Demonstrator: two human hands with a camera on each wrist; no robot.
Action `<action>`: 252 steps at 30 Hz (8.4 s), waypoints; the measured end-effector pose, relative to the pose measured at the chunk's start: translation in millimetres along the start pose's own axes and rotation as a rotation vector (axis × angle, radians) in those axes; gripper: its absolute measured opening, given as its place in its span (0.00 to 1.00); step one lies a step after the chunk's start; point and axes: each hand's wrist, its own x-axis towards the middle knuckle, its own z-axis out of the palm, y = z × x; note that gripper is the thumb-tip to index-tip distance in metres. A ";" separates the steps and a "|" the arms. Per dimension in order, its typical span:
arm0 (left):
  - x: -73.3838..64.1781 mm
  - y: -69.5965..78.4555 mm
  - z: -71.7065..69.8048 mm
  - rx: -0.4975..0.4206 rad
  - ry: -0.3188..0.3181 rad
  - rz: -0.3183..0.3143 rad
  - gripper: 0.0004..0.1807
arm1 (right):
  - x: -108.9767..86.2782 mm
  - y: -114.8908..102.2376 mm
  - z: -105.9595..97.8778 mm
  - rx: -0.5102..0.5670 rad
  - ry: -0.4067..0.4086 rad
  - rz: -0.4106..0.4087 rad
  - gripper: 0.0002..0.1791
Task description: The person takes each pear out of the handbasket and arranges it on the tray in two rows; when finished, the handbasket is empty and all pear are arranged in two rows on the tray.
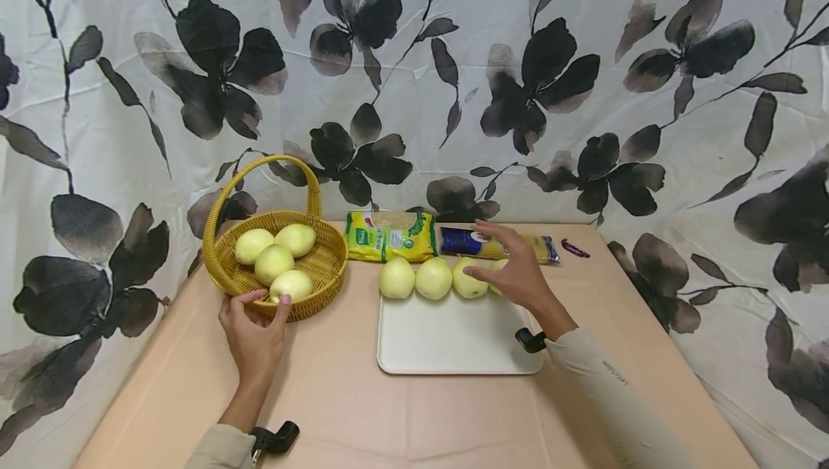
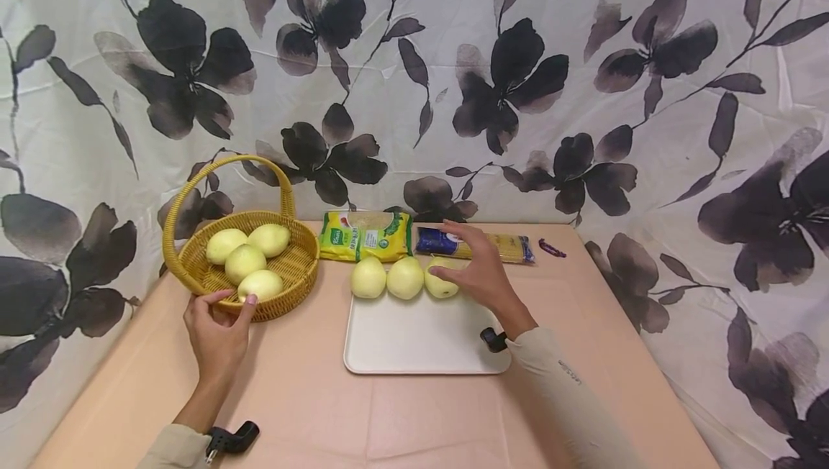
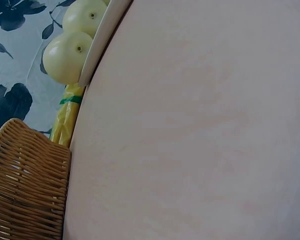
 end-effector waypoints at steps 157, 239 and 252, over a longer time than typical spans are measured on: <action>-1.7 -0.3 1.3 0.006 0.000 0.005 0.29 | -37.6 -47.7 105.0 0.125 -0.533 -0.095 0.37; -0.5 -2.9 4.5 0.033 0.001 0.017 0.29 | 115.2 -156.7 296.0 -0.205 -0.372 0.109 0.31; -1.8 -3.0 2.5 0.013 -0.010 0.000 0.30 | 103.0 -174.4 250.5 0.047 -0.300 0.086 0.28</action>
